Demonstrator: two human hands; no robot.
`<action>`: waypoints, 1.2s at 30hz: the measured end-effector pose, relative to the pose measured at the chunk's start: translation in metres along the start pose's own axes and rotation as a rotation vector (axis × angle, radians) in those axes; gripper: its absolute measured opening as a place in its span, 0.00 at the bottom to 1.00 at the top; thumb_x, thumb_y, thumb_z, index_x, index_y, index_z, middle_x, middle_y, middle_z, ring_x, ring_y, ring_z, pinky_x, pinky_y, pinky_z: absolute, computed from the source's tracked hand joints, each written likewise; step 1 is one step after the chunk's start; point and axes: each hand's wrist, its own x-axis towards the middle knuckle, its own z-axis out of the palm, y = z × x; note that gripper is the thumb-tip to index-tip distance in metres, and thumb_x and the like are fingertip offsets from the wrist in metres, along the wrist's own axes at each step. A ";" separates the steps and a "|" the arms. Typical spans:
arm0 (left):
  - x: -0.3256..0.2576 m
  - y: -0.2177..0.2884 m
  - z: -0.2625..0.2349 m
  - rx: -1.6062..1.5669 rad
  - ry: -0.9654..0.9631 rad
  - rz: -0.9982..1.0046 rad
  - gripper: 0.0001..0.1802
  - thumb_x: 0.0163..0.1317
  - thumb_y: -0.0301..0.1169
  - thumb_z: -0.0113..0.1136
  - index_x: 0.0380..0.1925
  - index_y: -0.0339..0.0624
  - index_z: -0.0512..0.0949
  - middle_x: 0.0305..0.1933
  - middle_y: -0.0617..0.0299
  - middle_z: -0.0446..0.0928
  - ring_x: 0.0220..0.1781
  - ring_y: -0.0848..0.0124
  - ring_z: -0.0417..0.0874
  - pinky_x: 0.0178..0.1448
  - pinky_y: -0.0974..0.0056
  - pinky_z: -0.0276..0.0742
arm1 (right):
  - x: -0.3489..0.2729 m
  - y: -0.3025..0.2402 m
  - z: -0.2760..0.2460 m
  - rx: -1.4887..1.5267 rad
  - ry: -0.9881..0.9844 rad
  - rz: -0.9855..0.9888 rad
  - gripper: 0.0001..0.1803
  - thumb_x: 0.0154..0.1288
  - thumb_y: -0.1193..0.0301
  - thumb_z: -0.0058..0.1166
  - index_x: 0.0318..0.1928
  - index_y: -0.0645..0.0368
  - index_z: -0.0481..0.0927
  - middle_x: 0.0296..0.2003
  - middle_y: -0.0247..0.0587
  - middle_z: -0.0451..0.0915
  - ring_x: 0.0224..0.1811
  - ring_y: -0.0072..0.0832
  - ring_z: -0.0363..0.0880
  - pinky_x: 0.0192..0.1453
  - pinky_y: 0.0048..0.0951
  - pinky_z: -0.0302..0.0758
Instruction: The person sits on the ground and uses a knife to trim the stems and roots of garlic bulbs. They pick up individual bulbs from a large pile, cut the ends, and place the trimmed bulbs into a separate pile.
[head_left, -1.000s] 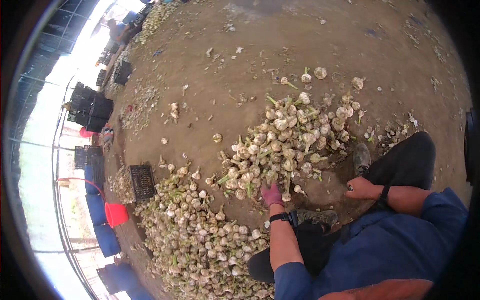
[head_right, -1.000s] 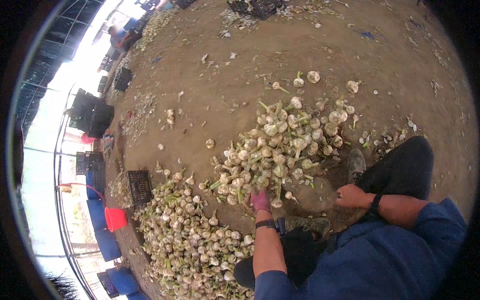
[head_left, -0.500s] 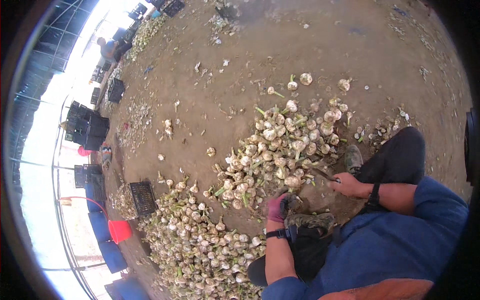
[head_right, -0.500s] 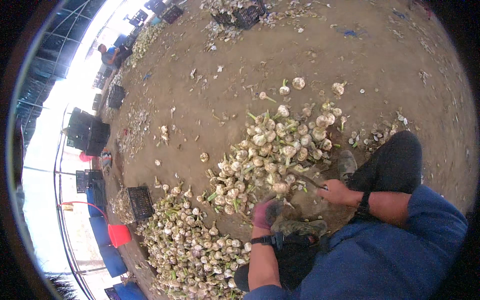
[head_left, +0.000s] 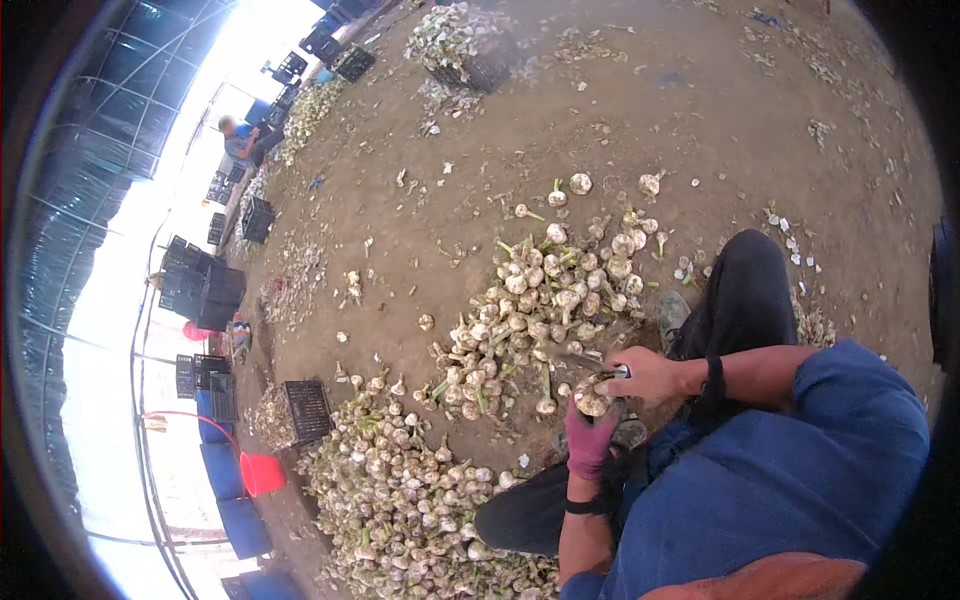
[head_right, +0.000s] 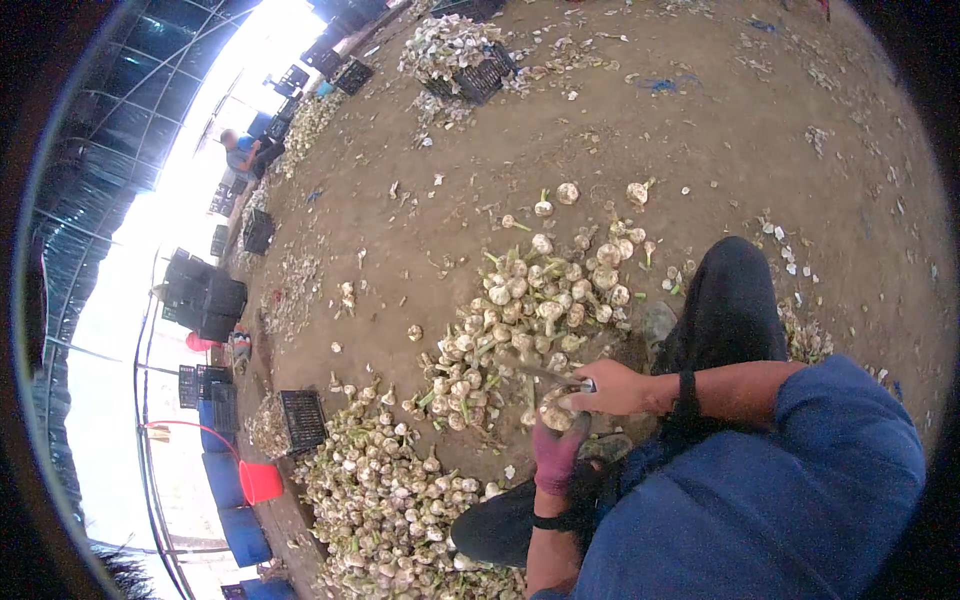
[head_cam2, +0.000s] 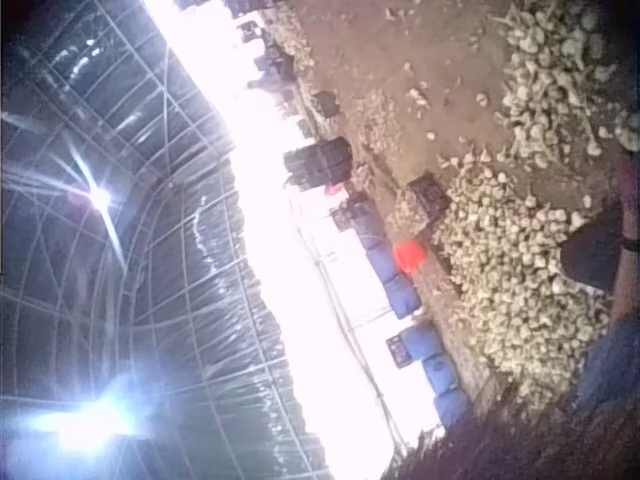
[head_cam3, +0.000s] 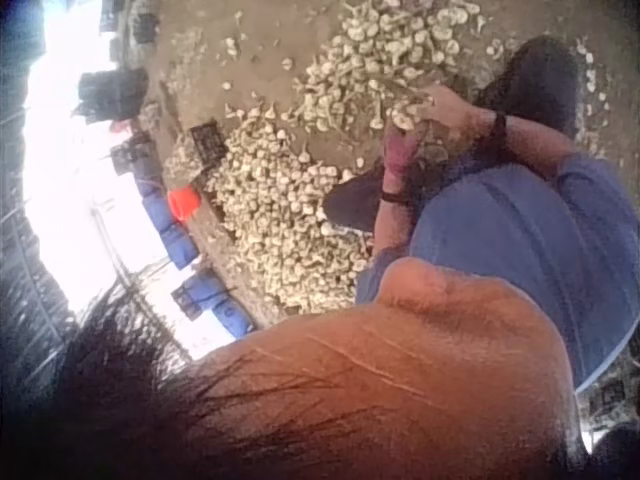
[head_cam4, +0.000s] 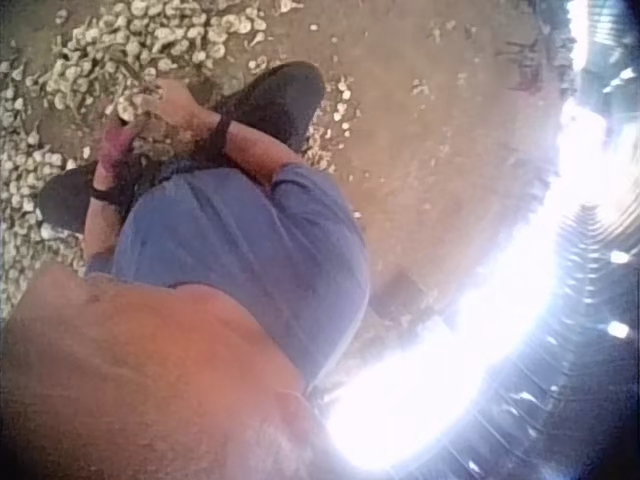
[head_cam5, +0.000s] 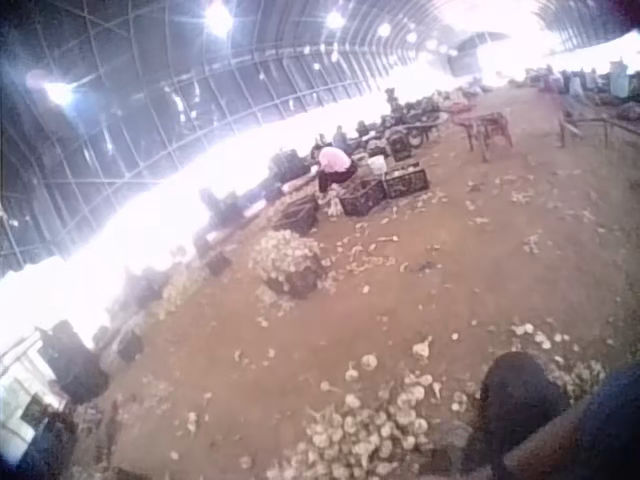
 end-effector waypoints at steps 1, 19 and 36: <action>-0.005 0.004 0.001 -0.039 0.003 -0.020 0.28 0.53 0.29 0.66 0.55 0.38 0.71 0.49 0.58 0.79 0.50 0.68 0.79 0.55 0.63 0.74 | -0.005 -0.001 -0.001 -0.053 -0.008 -0.054 0.24 0.63 0.52 0.54 0.38 0.66 0.77 0.32 0.53 0.78 0.33 0.40 0.78 0.37 0.40 0.72; -0.039 -0.047 -0.016 0.268 -0.059 0.193 0.17 0.54 0.33 0.66 0.42 0.38 0.78 0.33 0.58 0.83 0.33 0.66 0.85 0.37 0.61 0.81 | -0.061 -0.025 0.001 -0.554 -0.041 -0.306 0.18 0.49 0.64 0.62 0.37 0.61 0.73 0.33 0.48 0.75 0.38 0.48 0.78 0.42 0.45 0.75; -0.044 0.030 -0.008 0.358 -0.087 0.397 0.19 0.48 0.35 0.70 0.38 0.37 0.79 0.31 0.59 0.83 0.35 0.68 0.85 0.39 0.64 0.79 | -0.010 0.061 0.009 -0.725 -0.125 0.194 0.15 0.53 0.61 0.56 0.31 0.62 0.78 0.29 0.51 0.80 0.33 0.51 0.80 0.39 0.48 0.76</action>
